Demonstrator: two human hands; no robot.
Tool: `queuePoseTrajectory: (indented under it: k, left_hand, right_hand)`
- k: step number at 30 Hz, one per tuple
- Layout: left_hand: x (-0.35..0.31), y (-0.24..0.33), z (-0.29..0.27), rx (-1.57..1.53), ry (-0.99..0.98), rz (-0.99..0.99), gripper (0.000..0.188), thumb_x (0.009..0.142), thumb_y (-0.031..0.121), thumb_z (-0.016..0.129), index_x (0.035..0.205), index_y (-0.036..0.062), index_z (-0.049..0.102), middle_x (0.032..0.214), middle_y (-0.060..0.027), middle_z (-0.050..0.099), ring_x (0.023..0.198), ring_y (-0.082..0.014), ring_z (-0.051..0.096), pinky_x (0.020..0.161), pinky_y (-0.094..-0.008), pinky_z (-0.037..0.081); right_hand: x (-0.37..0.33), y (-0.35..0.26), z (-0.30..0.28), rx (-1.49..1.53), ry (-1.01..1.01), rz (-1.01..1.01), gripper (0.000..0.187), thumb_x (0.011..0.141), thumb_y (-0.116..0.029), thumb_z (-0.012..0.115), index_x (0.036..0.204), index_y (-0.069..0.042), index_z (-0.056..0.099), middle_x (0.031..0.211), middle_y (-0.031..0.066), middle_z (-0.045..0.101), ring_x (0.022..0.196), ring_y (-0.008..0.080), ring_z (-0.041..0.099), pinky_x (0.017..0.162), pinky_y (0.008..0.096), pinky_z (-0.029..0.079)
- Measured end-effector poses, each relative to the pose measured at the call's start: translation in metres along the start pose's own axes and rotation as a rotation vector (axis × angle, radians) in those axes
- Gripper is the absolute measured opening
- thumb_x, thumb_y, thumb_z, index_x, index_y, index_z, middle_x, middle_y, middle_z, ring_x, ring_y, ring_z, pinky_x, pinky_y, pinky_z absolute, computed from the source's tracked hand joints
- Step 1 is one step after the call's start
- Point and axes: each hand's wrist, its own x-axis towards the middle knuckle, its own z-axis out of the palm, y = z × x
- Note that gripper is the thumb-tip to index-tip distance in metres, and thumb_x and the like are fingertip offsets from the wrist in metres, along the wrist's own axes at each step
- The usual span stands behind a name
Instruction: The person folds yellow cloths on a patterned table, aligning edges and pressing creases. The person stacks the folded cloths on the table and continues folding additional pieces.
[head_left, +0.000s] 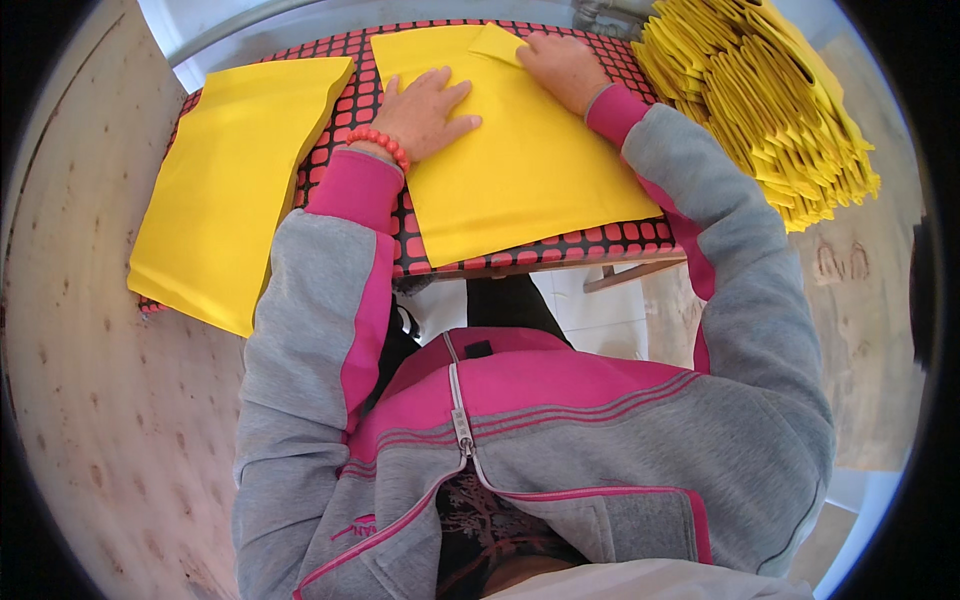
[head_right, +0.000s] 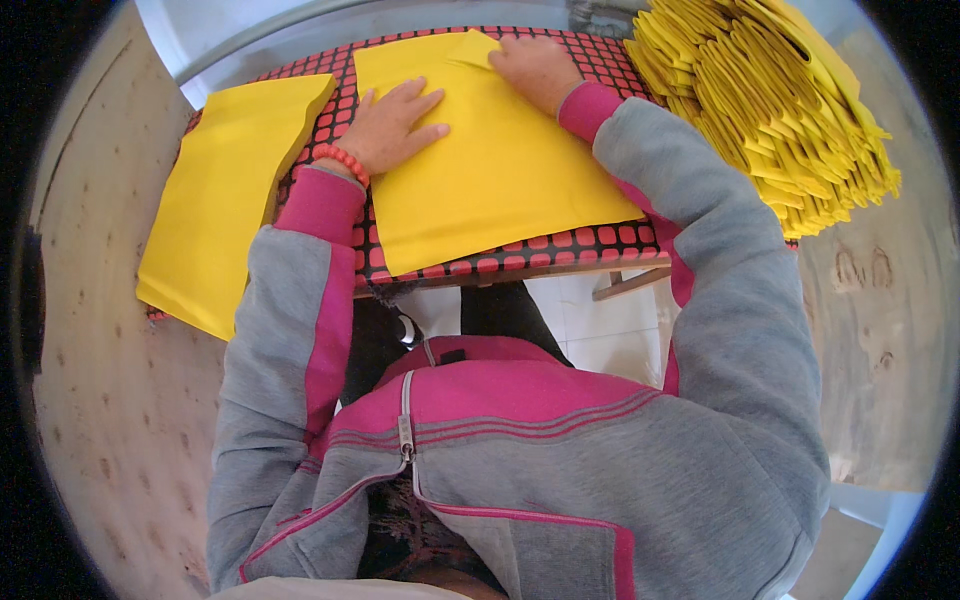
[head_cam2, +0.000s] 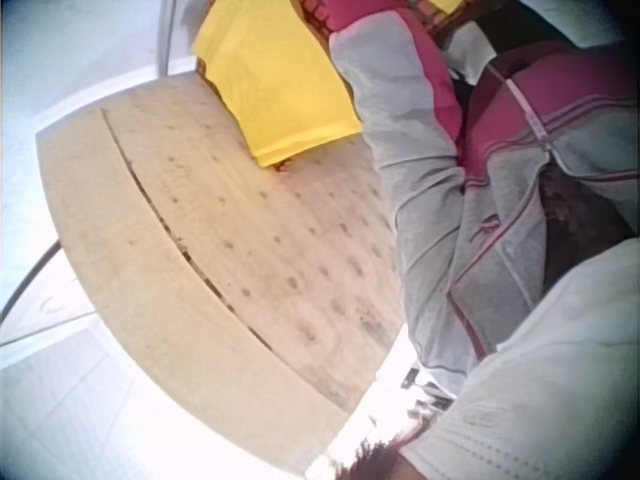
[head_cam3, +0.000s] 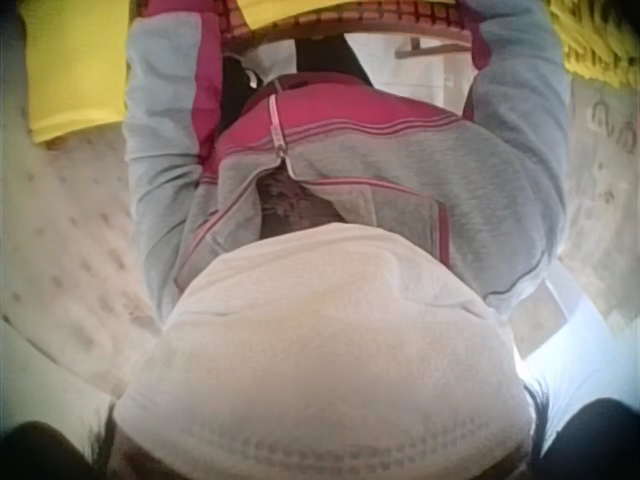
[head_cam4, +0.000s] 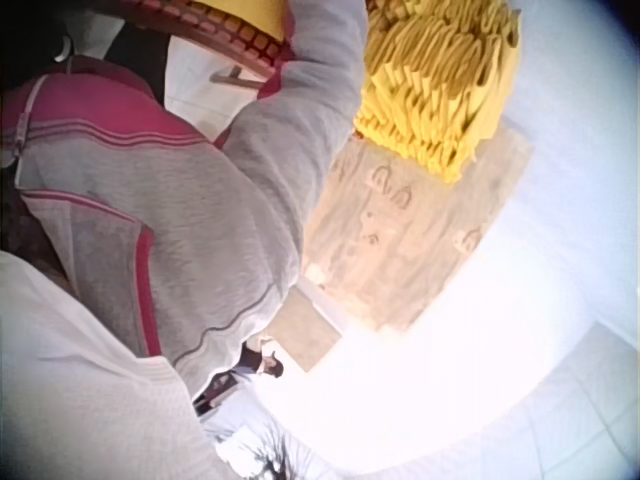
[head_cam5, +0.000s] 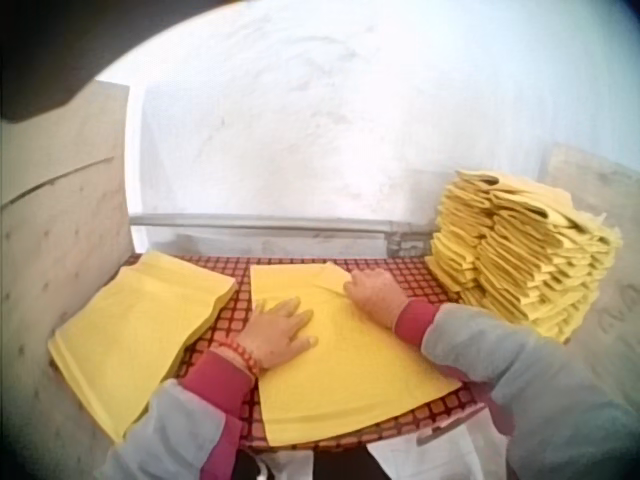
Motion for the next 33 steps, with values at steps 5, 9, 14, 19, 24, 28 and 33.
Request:
queuePoseTrajectory:
  k: [5,9,14,19,24,28,33]
  left_hand:
    - [-0.003,0.000,-0.005,-0.030,-0.027,-0.029,0.066,0.099,0.057,0.052,0.150,0.0144,0.050,0.157,-0.0166,0.042,0.148,-0.0336,0.037,0.119,-0.0637,0.023]
    - [-0.002,0.003,-0.010,-0.041,-0.047,-0.065,0.067,0.098,0.057,0.054,0.149,0.0142,0.051,0.158,-0.0163,0.042,0.148,-0.0336,0.037,0.119,-0.0630,0.023]
    - [-0.006,0.005,-0.017,-0.050,-0.069,-0.065,0.067,0.097,0.057,0.055,0.148,0.0138,0.052,0.157,-0.0169,0.043,0.148,-0.0332,0.037,0.120,-0.0634,0.021]
    - [-0.008,0.007,-0.019,-0.048,-0.092,-0.100,0.068,0.097,0.058,0.055,0.148,0.0138,0.052,0.156,-0.0172,0.044,0.147,-0.0327,0.038,0.120,-0.0645,0.020]
    - [-0.008,0.008,-0.019,-0.022,-0.087,-0.118,0.068,0.096,0.058,0.056,0.148,0.0141,0.052,0.156,-0.0158,0.044,0.147,-0.0313,0.039,0.120,-0.0650,0.021]
    - [-0.007,0.008,-0.018,-0.019,-0.092,-0.125,0.068,0.096,0.058,0.056,0.147,0.0139,0.053,0.155,-0.0151,0.045,0.147,-0.0309,0.039,0.120,-0.0651,0.021]
    - [-0.007,0.007,-0.017,-0.017,-0.075,-0.101,0.067,0.096,0.058,0.055,0.147,0.0142,0.053,0.154,-0.0157,0.046,0.146,-0.0317,0.041,0.120,-0.0651,0.021]
  right_hand:
    - [-0.016,0.040,-0.010,1.328,-0.393,1.190,0.030,0.104,-0.032,0.061,0.090,-0.006,0.069,0.072,-0.0005,0.064,0.059,0.0112,0.059,0.057,0.0314,0.051]
    - [-0.040,0.062,-0.008,1.540,-0.500,1.384,0.026,0.101,-0.031,0.065,0.089,-0.008,0.068,0.074,-0.0025,0.064,0.057,0.0062,0.056,0.053,0.0267,0.046]
    - [-0.024,0.044,-0.008,0.723,-0.448,0.725,0.016,0.094,-0.024,0.069,0.087,-0.011,0.065,0.078,0.0021,0.065,0.070,0.0145,0.063,0.062,0.0297,0.051]
    - [-0.010,0.001,-0.021,-0.092,-0.116,-0.053,0.024,0.086,-0.028,0.075,0.089,-0.007,0.064,0.092,0.0125,0.070,0.089,0.0297,0.069,0.074,0.0407,0.055]
    - [-0.027,0.028,-0.034,0.952,-0.433,1.064,0.027,0.100,-0.030,0.065,0.114,-0.008,0.069,0.094,0.0071,0.074,0.083,0.0169,0.073,0.067,0.0338,0.058]
    - [-0.057,0.055,-0.036,1.546,-0.522,1.419,0.035,0.105,-0.035,0.059,0.114,-0.003,0.069,0.089,0.0020,0.073,0.072,0.0118,0.069,0.059,0.0277,0.056]
    - [-0.061,0.044,-0.033,1.068,-0.542,1.041,0.024,0.103,-0.029,0.059,0.106,-0.007,0.069,0.091,0.0033,0.072,0.072,0.0173,0.069,0.062,0.0334,0.058]
